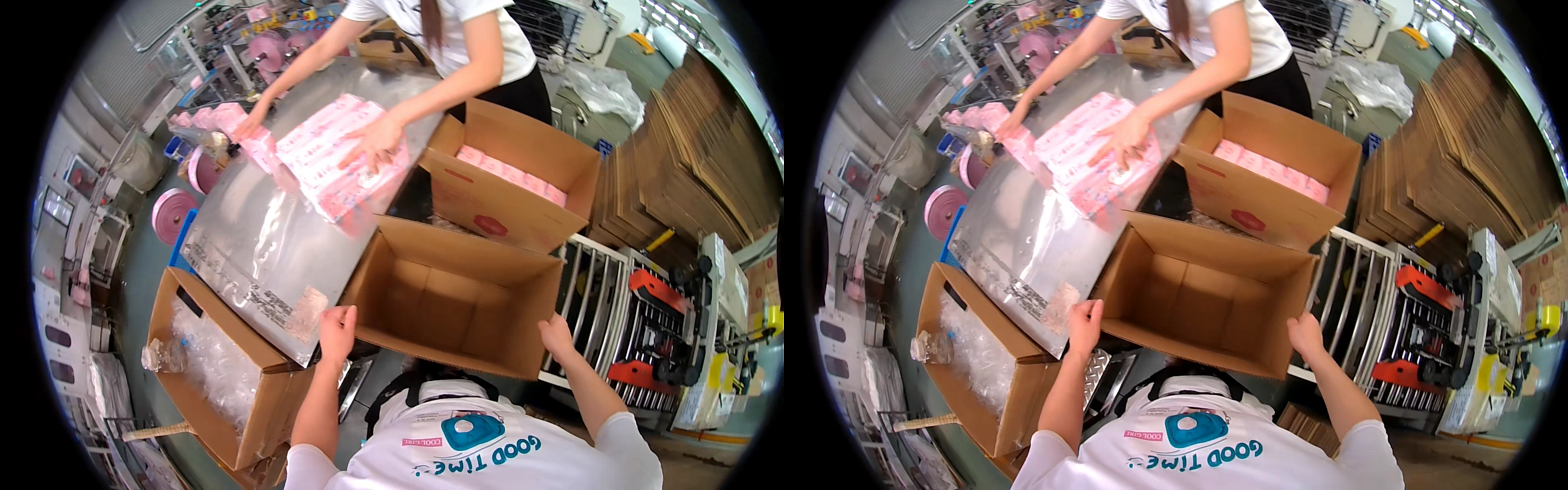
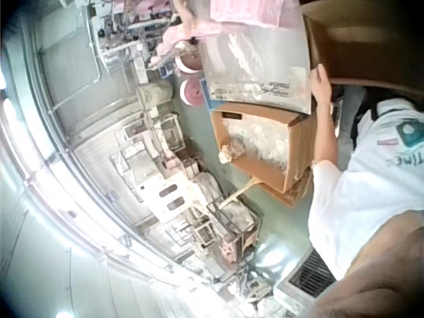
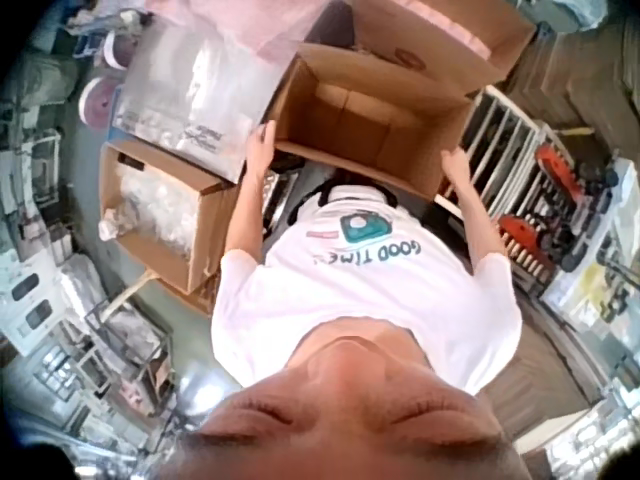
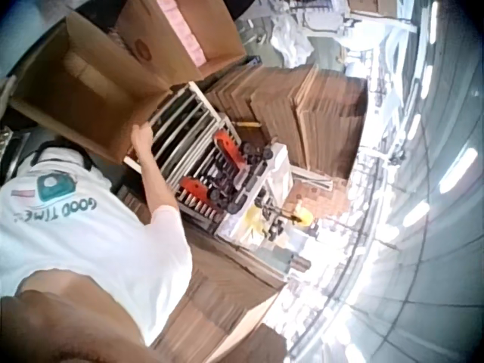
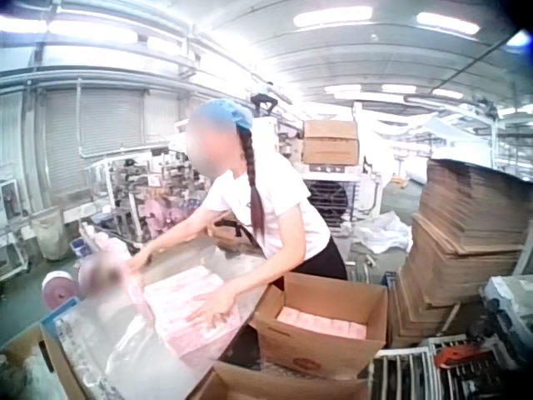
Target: The person picks up wrapped pink packages from a metal table and stacks them into cardboard boxes before moving the boxes onto a conveyor belt.
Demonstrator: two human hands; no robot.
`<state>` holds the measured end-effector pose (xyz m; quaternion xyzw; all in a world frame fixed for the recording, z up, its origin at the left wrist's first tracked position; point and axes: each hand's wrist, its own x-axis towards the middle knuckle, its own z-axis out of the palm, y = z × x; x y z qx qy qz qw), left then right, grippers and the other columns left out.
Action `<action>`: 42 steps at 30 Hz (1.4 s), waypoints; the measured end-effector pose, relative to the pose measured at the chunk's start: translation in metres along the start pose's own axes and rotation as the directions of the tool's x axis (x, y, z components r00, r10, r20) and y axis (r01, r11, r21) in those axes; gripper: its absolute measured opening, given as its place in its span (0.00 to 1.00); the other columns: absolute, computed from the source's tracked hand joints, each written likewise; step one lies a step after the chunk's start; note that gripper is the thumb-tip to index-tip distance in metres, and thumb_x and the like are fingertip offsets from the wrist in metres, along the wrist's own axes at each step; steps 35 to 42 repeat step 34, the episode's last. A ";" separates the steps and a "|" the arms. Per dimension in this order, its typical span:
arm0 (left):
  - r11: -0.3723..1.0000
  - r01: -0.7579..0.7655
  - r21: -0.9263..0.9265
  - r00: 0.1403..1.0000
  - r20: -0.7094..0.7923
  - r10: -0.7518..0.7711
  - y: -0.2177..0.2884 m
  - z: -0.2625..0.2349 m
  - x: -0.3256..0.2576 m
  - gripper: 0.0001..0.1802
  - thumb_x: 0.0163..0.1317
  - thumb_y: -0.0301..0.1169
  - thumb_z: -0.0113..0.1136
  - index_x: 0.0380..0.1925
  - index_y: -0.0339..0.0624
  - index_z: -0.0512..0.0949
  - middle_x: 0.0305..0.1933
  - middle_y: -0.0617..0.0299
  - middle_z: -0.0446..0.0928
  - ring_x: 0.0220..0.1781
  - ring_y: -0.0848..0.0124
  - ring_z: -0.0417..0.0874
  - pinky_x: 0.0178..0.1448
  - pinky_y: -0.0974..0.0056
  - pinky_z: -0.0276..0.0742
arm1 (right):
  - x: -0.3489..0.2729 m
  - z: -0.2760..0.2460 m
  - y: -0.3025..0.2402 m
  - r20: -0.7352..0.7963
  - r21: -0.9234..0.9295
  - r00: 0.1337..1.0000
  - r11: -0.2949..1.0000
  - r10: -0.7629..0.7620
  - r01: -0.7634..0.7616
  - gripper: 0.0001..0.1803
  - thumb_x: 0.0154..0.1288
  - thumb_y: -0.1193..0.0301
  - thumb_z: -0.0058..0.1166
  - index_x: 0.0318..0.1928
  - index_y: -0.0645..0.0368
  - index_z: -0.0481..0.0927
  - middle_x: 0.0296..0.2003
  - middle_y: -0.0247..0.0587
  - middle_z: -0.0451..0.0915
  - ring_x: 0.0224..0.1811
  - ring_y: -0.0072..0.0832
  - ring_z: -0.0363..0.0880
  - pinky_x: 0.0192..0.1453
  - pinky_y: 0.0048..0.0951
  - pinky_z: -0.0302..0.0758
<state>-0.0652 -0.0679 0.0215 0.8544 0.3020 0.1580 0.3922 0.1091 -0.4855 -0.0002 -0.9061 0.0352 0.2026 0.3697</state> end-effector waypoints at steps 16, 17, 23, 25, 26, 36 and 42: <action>0.972 -0.051 0.229 0.998 -0.033 0.060 -0.015 0.006 0.013 0.12 0.57 0.37 0.55 0.29 0.40 0.80 0.31 0.50 0.79 0.39 0.51 0.78 0.45 0.52 0.73 | -0.012 0.006 -0.014 -0.014 0.181 0.996 0.980 -0.085 0.086 0.22 0.58 0.64 0.46 0.52 0.61 0.73 0.43 0.51 0.80 0.47 0.43 0.78 0.49 0.36 0.71; 0.968 -0.077 0.238 0.996 -0.021 0.084 -0.009 0.003 0.014 0.12 0.57 0.37 0.55 0.29 0.41 0.81 0.31 0.50 0.79 0.38 0.51 0.78 0.44 0.52 0.73 | -0.022 0.003 -0.031 0.007 0.324 1.000 0.946 -0.021 0.018 0.20 0.59 0.68 0.47 0.50 0.62 0.74 0.39 0.44 0.81 0.42 0.35 0.78 0.46 0.32 0.72; 0.984 -0.060 0.170 0.961 0.277 0.011 -0.016 -0.031 0.024 0.15 0.58 0.41 0.52 0.32 0.41 0.80 0.36 0.50 0.79 0.40 0.52 0.78 0.45 0.54 0.74 | -0.028 0.026 -0.021 -0.051 0.454 0.994 0.889 0.097 -0.063 0.16 0.60 0.71 0.45 0.46 0.67 0.75 0.36 0.42 0.79 0.37 0.31 0.77 0.42 0.30 0.72; 0.987 -0.075 0.140 0.877 0.481 -0.002 -0.018 -0.043 0.031 0.17 0.61 0.43 0.53 0.41 0.42 0.79 0.41 0.52 0.79 0.44 0.57 0.79 0.49 0.59 0.74 | -0.015 0.034 0.006 -0.156 0.248 0.988 0.968 -0.004 0.043 0.17 0.60 0.71 0.44 0.46 0.70 0.74 0.36 0.44 0.79 0.38 0.33 0.77 0.43 0.32 0.71; 0.998 -0.031 0.062 0.838 0.546 -0.008 -0.023 -0.046 0.036 0.19 0.62 0.43 0.52 0.45 0.42 0.77 0.43 0.53 0.79 0.45 0.58 0.79 0.51 0.60 0.74 | -0.015 0.037 0.003 -0.163 0.271 0.987 0.961 0.000 0.045 0.17 0.60 0.72 0.43 0.46 0.70 0.74 0.37 0.46 0.79 0.38 0.35 0.77 0.44 0.33 0.71; 0.974 0.225 0.006 0.801 0.569 -0.188 -0.074 -0.131 0.136 0.24 0.63 0.46 0.53 0.52 0.42 0.73 0.47 0.55 0.79 0.48 0.66 0.79 0.54 0.66 0.73 | 0.021 0.041 0.026 -0.164 0.361 0.977 0.930 0.137 -0.070 0.21 0.57 0.79 0.37 0.51 0.70 0.72 0.43 0.51 0.78 0.45 0.37 0.78 0.49 0.32 0.72; 0.974 0.225 0.006 0.801 0.569 -0.188 -0.074 -0.131 0.136 0.24 0.63 0.46 0.53 0.52 0.42 0.73 0.47 0.55 0.79 0.48 0.66 0.79 0.54 0.66 0.73 | 0.021 0.041 0.026 -0.164 0.361 0.977 0.930 0.137 -0.070 0.21 0.57 0.79 0.37 0.51 0.70 0.72 0.43 0.51 0.78 0.45 0.37 0.78 0.49 0.32 0.72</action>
